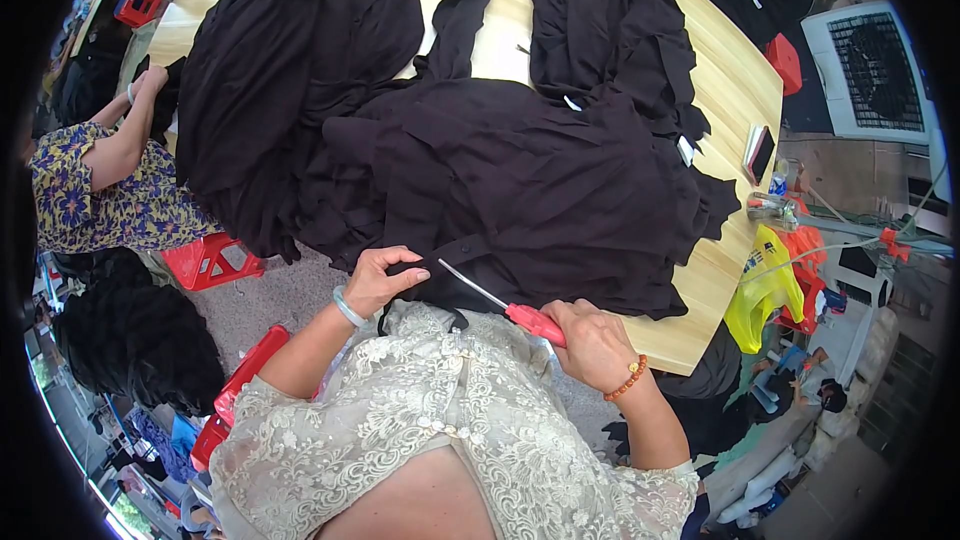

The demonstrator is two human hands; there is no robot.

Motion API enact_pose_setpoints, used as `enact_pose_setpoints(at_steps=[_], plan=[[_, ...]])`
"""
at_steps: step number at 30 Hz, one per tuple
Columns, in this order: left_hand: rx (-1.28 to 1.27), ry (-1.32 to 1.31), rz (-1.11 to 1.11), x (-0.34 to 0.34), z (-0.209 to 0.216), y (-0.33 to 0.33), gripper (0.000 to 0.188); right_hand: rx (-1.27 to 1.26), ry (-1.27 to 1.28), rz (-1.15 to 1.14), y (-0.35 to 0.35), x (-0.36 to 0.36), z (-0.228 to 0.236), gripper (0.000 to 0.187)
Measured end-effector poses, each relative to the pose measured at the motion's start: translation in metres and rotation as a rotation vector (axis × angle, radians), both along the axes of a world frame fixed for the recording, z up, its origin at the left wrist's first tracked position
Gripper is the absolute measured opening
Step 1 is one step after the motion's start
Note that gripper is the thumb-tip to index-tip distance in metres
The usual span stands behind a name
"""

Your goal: Trimming excess fabric from black garments using scissors.

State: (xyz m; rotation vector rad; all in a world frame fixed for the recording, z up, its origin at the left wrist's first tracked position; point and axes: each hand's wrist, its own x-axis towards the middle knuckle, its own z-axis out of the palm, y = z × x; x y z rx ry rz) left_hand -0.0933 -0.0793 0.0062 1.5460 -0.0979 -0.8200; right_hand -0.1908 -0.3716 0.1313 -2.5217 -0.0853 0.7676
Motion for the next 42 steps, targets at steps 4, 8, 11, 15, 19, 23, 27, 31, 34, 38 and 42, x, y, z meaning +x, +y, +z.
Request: enact_pose_setpoints(at_steps=[4,8,11,15,19,23,27,31,34,38,42], plan=[[0.057,-0.286,0.016,-0.001,-0.007,-0.001,0.014,-0.004,0.051,0.053,0.0,0.001,0.004,0.022],[0.128,-0.288,0.049,0.005,-0.003,0.002,0.011,0.024,0.06,0.066,0.001,0.005,0.01,0.021],[0.132,-0.388,-0.054,0.004,0.001,0.0,0.013,-0.032,0.071,0.05,0.002,0.005,0.007,0.022],[0.079,-0.363,-0.015,-0.001,-0.007,-0.007,0.013,0.004,0.04,0.078,0.004,0.007,0.008,0.021],[0.179,-0.419,-0.015,0.004,-0.003,-0.002,0.014,-0.022,0.004,0.07,0.003,0.007,0.008,0.02],[0.193,-0.488,-0.082,0.003,0.001,-0.001,0.009,0.006,0.019,0.094,0.005,0.008,0.008,0.021],[0.143,-0.439,-0.053,0.004,0.0,-0.004,0.009,0.028,0.041,0.094,0.005,0.004,0.006,0.021],[0.077,-0.317,-0.012,0.002,0.001,-0.007,0.009,0.035,0.076,0.072,0.004,0.004,0.01,0.021],[0.038,-0.297,-0.019,0.001,-0.003,-0.01,0.011,0.013,0.054,0.08,0.003,-0.002,0.006,0.021],[0.02,-0.31,-0.015,-0.003,-0.002,-0.014,0.012,-0.032,0.062,0.012,0.004,-0.003,0.009,0.022],[-0.003,-0.335,-0.02,-0.002,-0.004,-0.013,0.012,0.048,0.153,0.09,0.001,-0.011,0.008,0.023]])
